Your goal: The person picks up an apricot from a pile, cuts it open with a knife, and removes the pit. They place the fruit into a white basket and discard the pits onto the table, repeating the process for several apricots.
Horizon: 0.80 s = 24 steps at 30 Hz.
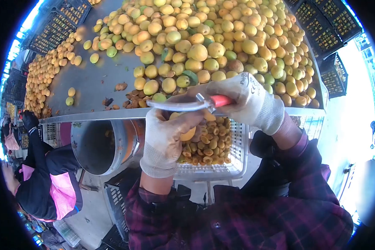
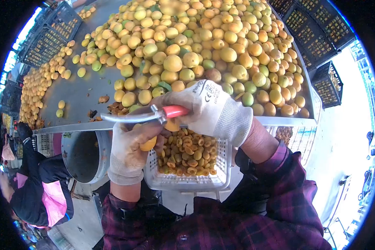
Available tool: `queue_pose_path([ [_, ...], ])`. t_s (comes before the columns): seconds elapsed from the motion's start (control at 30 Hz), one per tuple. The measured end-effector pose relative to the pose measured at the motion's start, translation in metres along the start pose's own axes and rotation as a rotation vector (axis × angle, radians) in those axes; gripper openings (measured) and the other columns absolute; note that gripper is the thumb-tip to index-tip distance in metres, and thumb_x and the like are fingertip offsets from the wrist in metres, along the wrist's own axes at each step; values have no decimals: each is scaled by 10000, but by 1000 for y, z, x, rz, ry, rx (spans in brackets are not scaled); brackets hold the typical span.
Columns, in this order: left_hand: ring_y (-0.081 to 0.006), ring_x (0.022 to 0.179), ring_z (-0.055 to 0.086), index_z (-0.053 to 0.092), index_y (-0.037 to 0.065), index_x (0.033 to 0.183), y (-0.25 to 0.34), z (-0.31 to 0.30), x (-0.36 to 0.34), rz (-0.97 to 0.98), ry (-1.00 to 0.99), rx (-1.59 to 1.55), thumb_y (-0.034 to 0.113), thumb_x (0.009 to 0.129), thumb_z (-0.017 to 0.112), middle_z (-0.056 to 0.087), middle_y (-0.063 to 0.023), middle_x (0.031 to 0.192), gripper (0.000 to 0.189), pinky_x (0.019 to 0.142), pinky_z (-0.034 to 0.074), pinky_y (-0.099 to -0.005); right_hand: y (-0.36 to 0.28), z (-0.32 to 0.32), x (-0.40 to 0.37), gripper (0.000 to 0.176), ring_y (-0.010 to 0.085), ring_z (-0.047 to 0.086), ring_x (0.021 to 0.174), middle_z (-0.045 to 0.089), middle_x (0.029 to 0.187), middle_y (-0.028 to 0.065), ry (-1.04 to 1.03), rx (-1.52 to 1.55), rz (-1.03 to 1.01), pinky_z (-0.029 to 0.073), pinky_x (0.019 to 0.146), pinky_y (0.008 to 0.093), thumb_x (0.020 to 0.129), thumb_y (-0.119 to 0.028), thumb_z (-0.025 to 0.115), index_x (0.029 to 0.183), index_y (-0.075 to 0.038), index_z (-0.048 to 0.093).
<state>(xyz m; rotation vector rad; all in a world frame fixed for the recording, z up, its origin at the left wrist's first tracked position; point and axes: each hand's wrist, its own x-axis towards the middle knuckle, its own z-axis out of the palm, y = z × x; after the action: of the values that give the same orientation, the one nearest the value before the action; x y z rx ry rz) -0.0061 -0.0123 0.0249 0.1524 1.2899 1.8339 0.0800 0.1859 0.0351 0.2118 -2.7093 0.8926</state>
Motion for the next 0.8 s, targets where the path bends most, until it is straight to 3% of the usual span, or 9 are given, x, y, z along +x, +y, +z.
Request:
queue_pose_path([
  [0.1, -171, 751, 690, 662, -85, 1099, -1, 0, 0, -15, 17, -61, -7, 770, 774, 711, -121, 907, 356, 590, 545, -267, -6, 3, 3, 336, 301, 672, 715, 678, 802, 121, 9, 166, 82, 530, 655, 364, 757, -59, 734, 1092, -60, 717],
  [0.17, -167, 753, 688, 654, -84, 1115, -3, -2, 3, 12, -22, -107, -6, 763, 776, 710, -114, 908, 380, 603, 545, -265, -9, 3, 6, 324, 230, 666, 672, 676, 772, 105, 31, 398, 298, 530, 646, 329, 792, -44, 685, 1113, -69, 723],
  [0.3, -165, 761, 687, 652, -87, 1107, -4, -1, 2, 64, 59, 9, 1, 760, 778, 710, -112, 918, 379, 600, 540, -264, -14, 13, 8, 286, 99, 647, 684, 696, 762, 63, 46, 118, 247, 529, 661, 257, 836, -49, 669, 1117, -55, 725],
  [0.4, -165, 754, 685, 650, -92, 1100, -1, -6, 4, 46, 85, -87, -5, 759, 775, 706, -117, 922, 373, 606, 531, -252, -17, 8, 15, 243, 105, 651, 663, 704, 745, 74, 18, 496, 416, 533, 655, 296, 852, -168, 706, 1057, -40, 731],
  [0.57, -198, 768, 693, 641, -101, 1060, 5, -6, -2, -1, 77, -194, 4, 784, 748, 700, -145, 961, 315, 652, 546, -260, -15, 15, 10, 219, 70, 636, 720, 717, 774, 43, 23, 651, 518, 533, 686, 286, 835, -181, 776, 1004, -44, 750],
  [0.63, -215, 783, 688, 613, -120, 1102, -25, -11, 2, 507, 65, 116, 26, 799, 740, 691, -157, 1005, 360, 606, 547, -281, -13, 17, 13, 223, 62, 634, 755, 722, 792, 34, 83, 710, 472, 529, 706, 279, 815, -170, 808, 994, -48, 755],
  [0.67, -218, 796, 679, 577, -127, 1175, -37, -26, 11, 616, -33, 218, 34, 792, 750, 679, -158, 1044, 451, 570, 545, -295, -14, 17, 15, 232, 59, 632, 768, 721, 800, 38, 98, 737, 428, 526, 714, 277, 807, -161, 818, 999, -49, 753],
  [0.7, -208, 817, 677, 550, -132, 1218, -5, -19, 2, -12, 10, -189, 49, 784, 765, 679, -159, 1051, 517, 605, 567, -306, -14, 19, 14, 248, 72, 637, 761, 717, 797, 53, 90, 738, 427, 527, 716, 287, 814, -181, 811, 1012, -48, 744],
  [0.8, -186, 825, 675, 525, -149, 1251, -4, -16, 4, -38, 91, -62, 84, 801, 729, 689, -160, 1015, 546, 605, 548, -302, -17, 9, 21, 300, 127, 655, 748, 704, 805, 99, -58, 628, 518, 531, 731, 314, 841, -244, 781, 1051, -43, 706],
])
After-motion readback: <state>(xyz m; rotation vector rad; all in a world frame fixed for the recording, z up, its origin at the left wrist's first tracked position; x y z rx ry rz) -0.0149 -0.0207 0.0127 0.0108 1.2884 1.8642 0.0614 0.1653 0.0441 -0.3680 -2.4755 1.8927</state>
